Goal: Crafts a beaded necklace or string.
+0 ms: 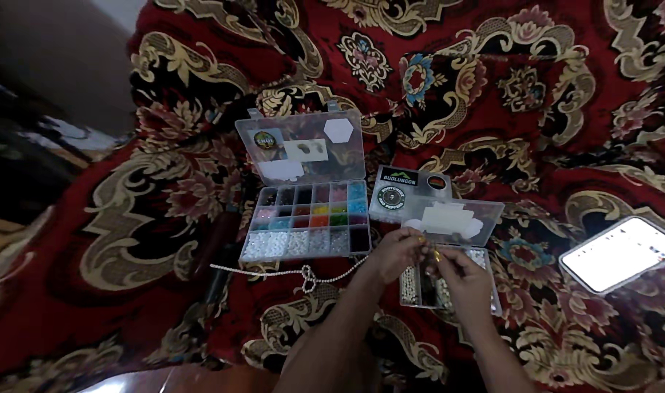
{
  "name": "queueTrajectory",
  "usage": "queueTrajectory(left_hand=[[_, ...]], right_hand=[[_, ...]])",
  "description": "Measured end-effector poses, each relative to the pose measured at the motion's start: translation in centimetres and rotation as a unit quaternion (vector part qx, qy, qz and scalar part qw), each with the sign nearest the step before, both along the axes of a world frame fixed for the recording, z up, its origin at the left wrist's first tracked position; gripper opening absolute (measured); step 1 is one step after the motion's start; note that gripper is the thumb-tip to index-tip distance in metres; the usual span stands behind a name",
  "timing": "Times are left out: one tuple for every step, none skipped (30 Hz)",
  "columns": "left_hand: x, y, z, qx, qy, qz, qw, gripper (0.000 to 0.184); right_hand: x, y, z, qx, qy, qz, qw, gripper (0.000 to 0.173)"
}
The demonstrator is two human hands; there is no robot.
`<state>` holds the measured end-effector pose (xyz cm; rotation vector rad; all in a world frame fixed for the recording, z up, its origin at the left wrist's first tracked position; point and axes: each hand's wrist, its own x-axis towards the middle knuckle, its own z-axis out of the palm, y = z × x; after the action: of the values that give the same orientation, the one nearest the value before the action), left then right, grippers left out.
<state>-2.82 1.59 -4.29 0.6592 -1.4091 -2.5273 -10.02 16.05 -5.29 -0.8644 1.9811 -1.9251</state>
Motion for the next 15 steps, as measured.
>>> queueTrajectory(left_hand=[[-0.06, 0.11, -0.03, 0.019, 0.003, -0.002, 1.000, 0.015], [-0.11, 0.17, -0.02, 0.032, 0.004, -0.003, 0.999, 0.017], [-0.13, 0.18, 0.02, 0.041, 0.003, -0.007, 0.999, 0.018], [-0.15, 0.14, 0.03, 0.047, 0.002, -0.013, 0.999, 0.018], [-0.14, 0.08, 0.00, 0.053, 0.001, -0.023, 0.998, 0.018], [-0.10, 0.02, -0.10, 0.057, 0.006, -0.034, 0.998, 0.018], [-0.05, -0.06, -0.27, 0.061, 0.013, -0.045, 0.997, 0.019], [-0.02, -0.12, -0.37, 0.064, 0.018, -0.053, 0.996, 0.020], [-0.01, -0.13, -0.42, 0.064, 0.021, -0.057, 0.996, 0.021], [-0.01, -0.14, -0.46, 0.063, 0.022, -0.060, 0.996, 0.021], [-0.01, -0.14, -0.48, 0.061, 0.023, -0.063, 0.996, 0.021], [-0.03, -0.16, -0.50, 0.059, 0.023, -0.066, 0.996, 0.021], [-0.05, -0.17, -0.49, 0.055, 0.022, -0.070, 0.996, 0.022], [-0.07, -0.17, -0.45, 0.054, 0.021, -0.071, 0.996, 0.022], [-0.08, -0.15, -0.38, 0.054, 0.021, -0.071, 0.996, 0.022]], right_hand=[[0.02, 0.00, -0.03, -0.002, 0.000, 0.001, 1.000, 0.013], [0.04, 0.01, 0.00, -0.002, -0.001, 0.000, 1.000, 0.013], [0.07, 0.02, 0.04, -0.003, -0.004, 0.000, 1.000, 0.013], [0.10, 0.04, 0.06, -0.004, -0.007, 0.002, 1.000, 0.012], [0.12, 0.06, 0.04, -0.007, -0.008, 0.005, 1.000, 0.013], [0.13, 0.09, 0.02, -0.010, -0.010, 0.007, 1.000, 0.013], [0.14, 0.09, 0.03, -0.013, -0.012, 0.009, 1.000, 0.013], [0.15, 0.07, 0.03, -0.015, -0.014, 0.011, 1.000, 0.013], [0.16, 0.06, 0.01, -0.019, -0.016, 0.012, 1.000, 0.012], [0.18, 0.07, 0.00, -0.021, -0.018, 0.012, 1.000, 0.012], [0.20, 0.08, -0.03, -0.024, -0.019, 0.012, 0.999, 0.013], [0.20, 0.10, -0.04, -0.025, -0.020, 0.013, 0.999, 0.013], [0.20, 0.12, -0.04, -0.024, -0.021, 0.014, 0.999, 0.013], [0.20, 0.14, -0.01, -0.024, -0.022, 0.013, 0.999, 0.013], [0.18, 0.15, 0.03, -0.023, -0.021, 0.013, 0.999, 0.013]])
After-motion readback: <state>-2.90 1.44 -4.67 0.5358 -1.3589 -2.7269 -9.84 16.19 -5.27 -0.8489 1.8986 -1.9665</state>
